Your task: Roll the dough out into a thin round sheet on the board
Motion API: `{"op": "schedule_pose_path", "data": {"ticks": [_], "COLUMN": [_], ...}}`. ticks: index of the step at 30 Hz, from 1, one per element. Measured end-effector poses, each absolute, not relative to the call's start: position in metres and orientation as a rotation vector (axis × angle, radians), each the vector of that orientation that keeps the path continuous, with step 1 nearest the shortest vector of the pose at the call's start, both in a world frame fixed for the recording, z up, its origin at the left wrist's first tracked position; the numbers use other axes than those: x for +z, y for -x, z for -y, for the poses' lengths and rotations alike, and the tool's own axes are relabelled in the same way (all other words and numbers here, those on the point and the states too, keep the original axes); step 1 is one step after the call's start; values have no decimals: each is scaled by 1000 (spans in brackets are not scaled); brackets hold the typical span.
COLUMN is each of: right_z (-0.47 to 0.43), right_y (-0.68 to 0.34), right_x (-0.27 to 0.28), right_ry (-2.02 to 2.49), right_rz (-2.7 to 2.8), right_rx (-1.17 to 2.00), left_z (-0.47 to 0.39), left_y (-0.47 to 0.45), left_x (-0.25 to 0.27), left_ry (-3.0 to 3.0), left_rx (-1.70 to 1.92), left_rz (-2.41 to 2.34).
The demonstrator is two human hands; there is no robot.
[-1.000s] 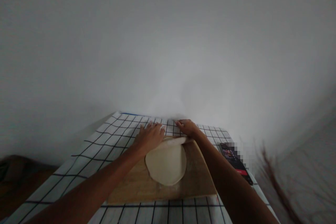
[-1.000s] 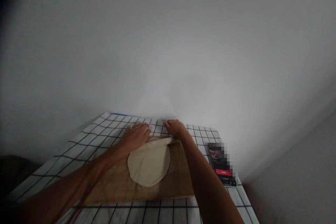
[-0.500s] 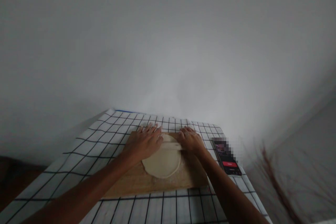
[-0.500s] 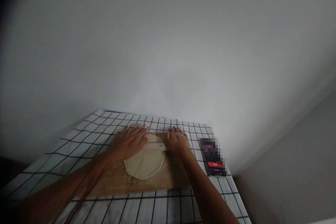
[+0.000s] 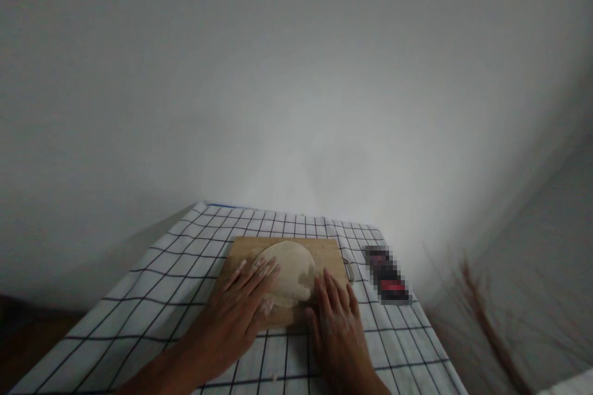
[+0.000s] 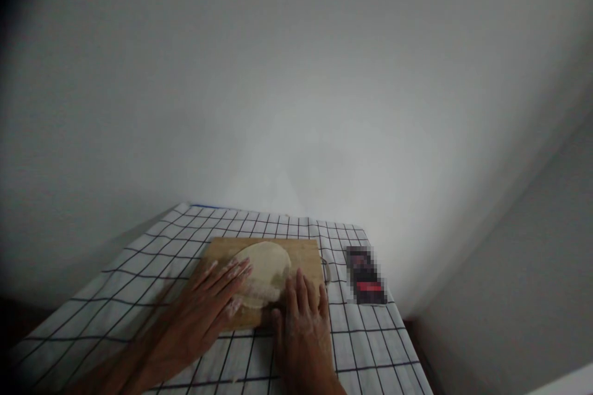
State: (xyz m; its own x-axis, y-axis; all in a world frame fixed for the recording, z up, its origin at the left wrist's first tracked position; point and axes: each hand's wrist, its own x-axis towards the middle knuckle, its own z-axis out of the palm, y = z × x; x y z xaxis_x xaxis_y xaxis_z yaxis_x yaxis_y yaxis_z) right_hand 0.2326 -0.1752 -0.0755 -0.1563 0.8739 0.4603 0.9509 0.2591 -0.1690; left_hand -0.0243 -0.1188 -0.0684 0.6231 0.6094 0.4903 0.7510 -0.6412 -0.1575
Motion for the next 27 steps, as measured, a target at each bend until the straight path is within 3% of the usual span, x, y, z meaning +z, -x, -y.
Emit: {"op": "schedule_pose_path", "data": {"ticks": [5, 14, 21, 27], "right_z": [145, 15, -72, -94], "right_y": [-240, -226, -198, -193], "right_x": [-57, -7, -1, -13], "right_ry": [1665, 1667, 1594, 1541], "right_rz": [2177, 2352, 2465, 2524], "right_rx": [-149, -39, 60, 68], "left_z": [114, 67, 29, 17], "left_y": [20, -4, 2, 2], "left_x": [-64, -43, -44, -48], "left_ry": [2506, 2386, 2286, 2244], "left_rx": [-589, -699, -685, -647], "left_rz": [1158, 1448, 1604, 1743]}}
